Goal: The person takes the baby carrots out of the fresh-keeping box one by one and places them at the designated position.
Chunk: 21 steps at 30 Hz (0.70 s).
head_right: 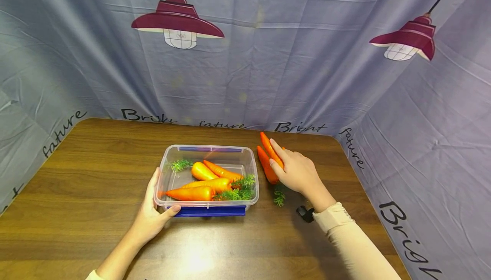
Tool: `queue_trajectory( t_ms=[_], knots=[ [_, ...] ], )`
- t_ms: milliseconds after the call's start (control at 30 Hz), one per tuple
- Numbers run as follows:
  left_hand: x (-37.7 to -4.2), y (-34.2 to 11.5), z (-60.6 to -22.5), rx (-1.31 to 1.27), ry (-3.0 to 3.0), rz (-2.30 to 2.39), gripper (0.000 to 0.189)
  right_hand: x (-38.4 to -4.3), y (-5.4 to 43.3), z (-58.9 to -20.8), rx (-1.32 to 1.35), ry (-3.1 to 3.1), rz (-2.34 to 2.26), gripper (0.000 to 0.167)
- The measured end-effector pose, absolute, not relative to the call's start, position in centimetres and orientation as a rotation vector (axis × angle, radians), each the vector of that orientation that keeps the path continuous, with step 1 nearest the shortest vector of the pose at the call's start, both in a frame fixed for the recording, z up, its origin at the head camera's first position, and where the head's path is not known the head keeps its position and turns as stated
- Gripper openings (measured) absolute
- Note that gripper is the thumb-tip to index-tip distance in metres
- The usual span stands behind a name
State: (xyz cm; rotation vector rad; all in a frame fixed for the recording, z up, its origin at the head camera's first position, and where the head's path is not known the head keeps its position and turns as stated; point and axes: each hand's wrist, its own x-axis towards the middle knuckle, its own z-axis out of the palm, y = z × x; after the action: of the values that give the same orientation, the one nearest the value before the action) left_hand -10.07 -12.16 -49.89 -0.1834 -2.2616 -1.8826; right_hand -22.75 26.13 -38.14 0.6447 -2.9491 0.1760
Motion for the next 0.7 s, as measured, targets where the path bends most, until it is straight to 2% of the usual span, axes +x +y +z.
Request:
queue_trajectory(
  t_ms=[267, 700],
  knots=[
    [-10.0, -12.1, -49.7, -0.157, -2.287, -1.860, 0.119, -23.0, 28.6, -40.1, 0.508, -3.099, 0.128, 0.061],
    [-10.1, -12.0, -49.8, -0.176, -2.258, -1.868, 0.119, -24.1, 29.3, -41.9, 0.470, -3.233, -0.049, 0.060]
  ],
)
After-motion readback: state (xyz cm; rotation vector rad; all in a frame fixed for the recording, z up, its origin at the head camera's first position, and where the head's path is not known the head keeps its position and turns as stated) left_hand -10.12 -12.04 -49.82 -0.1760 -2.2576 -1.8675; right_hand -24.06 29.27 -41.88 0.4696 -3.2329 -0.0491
